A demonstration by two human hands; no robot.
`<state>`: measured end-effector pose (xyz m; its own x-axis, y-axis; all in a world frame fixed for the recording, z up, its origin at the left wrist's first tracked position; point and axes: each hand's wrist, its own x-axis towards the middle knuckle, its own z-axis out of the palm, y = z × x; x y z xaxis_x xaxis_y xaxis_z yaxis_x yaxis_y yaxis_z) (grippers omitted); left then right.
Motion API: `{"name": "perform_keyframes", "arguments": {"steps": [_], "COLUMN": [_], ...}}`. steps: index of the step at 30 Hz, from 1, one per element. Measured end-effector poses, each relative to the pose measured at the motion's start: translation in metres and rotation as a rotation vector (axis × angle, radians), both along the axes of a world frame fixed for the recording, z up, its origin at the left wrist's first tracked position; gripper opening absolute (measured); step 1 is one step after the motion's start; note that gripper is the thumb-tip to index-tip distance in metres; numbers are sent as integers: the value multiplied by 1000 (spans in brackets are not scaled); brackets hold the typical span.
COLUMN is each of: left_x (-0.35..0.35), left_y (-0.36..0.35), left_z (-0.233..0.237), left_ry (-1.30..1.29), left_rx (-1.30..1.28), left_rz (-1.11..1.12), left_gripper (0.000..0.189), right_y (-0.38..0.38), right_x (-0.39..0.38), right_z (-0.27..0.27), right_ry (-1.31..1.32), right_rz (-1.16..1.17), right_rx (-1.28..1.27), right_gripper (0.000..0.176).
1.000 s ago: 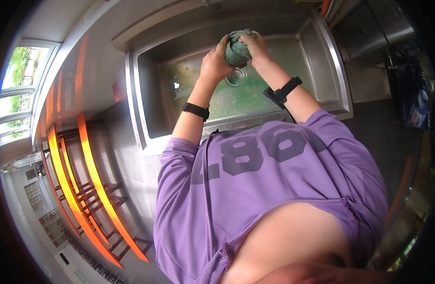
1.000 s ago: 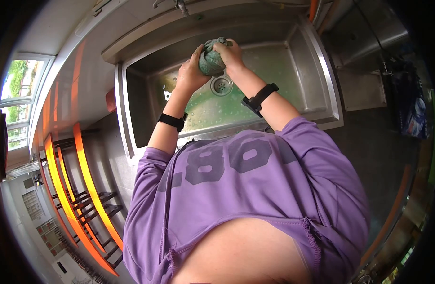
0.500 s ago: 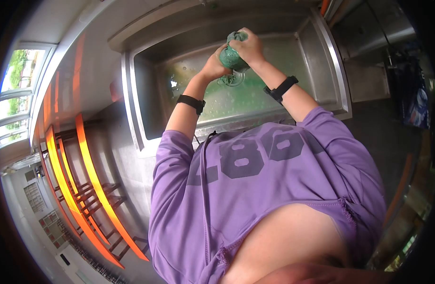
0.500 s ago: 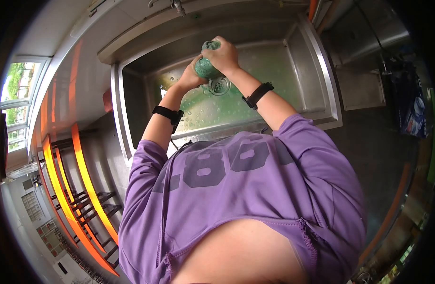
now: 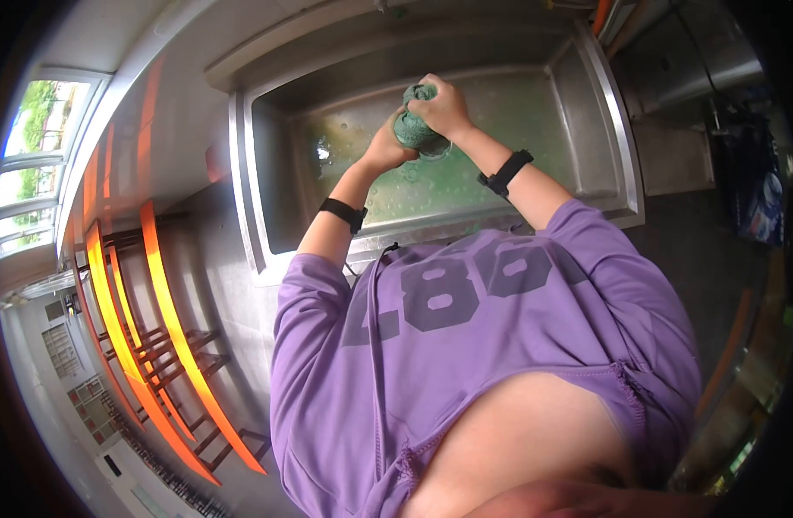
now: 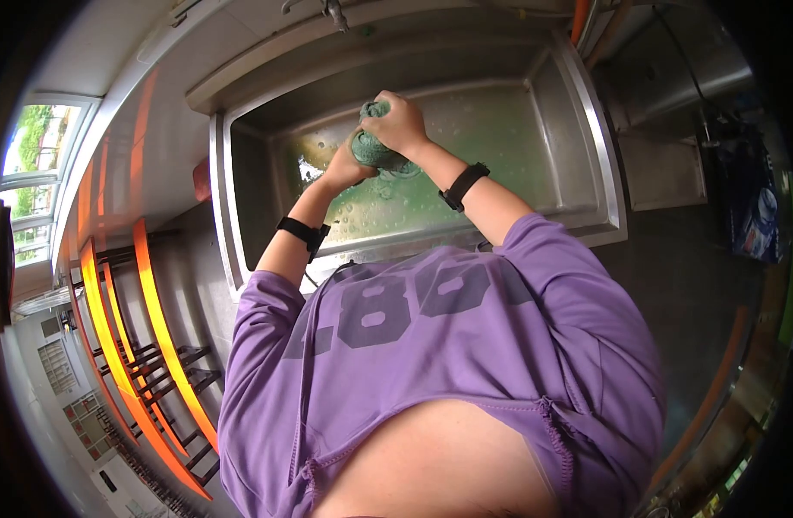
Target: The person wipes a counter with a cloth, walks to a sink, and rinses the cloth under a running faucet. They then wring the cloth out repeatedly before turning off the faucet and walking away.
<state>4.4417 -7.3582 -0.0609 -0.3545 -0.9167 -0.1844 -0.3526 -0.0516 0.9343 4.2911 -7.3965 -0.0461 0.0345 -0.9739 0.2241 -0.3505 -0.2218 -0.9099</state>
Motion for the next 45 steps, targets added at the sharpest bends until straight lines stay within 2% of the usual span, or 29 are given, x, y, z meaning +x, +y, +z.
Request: {"name": "perform_keyframes", "arguments": {"steps": [2, 3, 7, 8, 9, 12, 13, 16, 17, 20, 23, 26, 27, 28, 29, 30, 32, 33, 34, 36, 38, 39, 42, 45], "left_x": [3, 7, 30, 32, 33, 32, 21, 16, 16, 12, -2, 0, 6, 11, 4, 11, 23, 25, 26, 28, 23, 22, 21, 21], "left_y": [7, 9, 8, 6, 7, 3, 14, 18, 18, 17, 21, 3, -9, -19, -7, -12, -17, -18, -19, -21, -23, -24, -23, -23], "left_z": [5, 8, 22, 22, 19, 11, 24, 22, 11, -9, 3, 35, 17, -2, 51, 53, 65, 73, 78, 84, 85, 84, 79, 79], "left_ry": [-92, -4, 394, 507, 617, 669, 744, 789, 774, 785, 660, 112, -28, -168, -464, -566, -688, -737, -752, -777, -727, -728, -716, -661], "left_rx": [-138, -44, 344, 443, 434, 843, 809, 778, 765, 744, 528, 215, -59, -335, -319, -506, -749, -896, -975, -1133, -1218, -1231, -1236, -1312], "left_rz": [24, 46, 175, 216, 129, -212, -219, -189, -111, -47, 46, 137, 246, 352, 345, 304, 140, 62, -26, -205, -256, -279, -304, -324], "left_gripper": [94, 98, 108, 110, 93, 70, 52, 49, 39, 32, 29, 48, 56, 64, 71, 64, 54, 44, 44, 43, 42, 42, 45, 45], "right_y": [-4, -4, 2, 3, 4, 9, 9, 8, 8, 4, -10, -4, 6, 3, -2, -5, -7, -13, -16, -16, -17, -19, -19, -12], "right_x": [-1, -2, -4, -2, 0, 1, 1, 0, -1, -6, -10, -11, -18, -28, -40, -48, -57, -64, -65, -64, -70, -68, -66, -71], "right_z": [-3, -6, 5, 5, 6, 15, 16, 16, 16, 13, 8, 9, 16, 13, 10, 5, 4, -1, -3, -10, -16, -22, -23, -13], "right_ry": [-138, -207, -698, -712, -726, -707, -703, -700, -701, -774, -570, -784, -821, -942, -1055, -1159, -1244, -1296, -1349, -1114, -799, -781, -852, -1146], "right_rz": [74, 112, 238, 273, 306, 326, 311, 285, 281, 290, 280, 227, 205, 437, 674, 918, 1051, 1079, 1107, 1129, 1185, 1246, 1269, 1371], "right_rx": [-12, -14, 257, 213, 167, 59, 42, 44, 53, 160, -62, 245, 494, 656, 816, 975, 1031, 1095, 1159, 1087, 1059, 1033, 959, 999], "right_gripper": [27, 27, 29, 28, 27, 27, 28, 29, 29, 36, 52, 65, 69, 69, 68, 68, 72, 75, 79, 86, 88, 89, 91, 96]}}
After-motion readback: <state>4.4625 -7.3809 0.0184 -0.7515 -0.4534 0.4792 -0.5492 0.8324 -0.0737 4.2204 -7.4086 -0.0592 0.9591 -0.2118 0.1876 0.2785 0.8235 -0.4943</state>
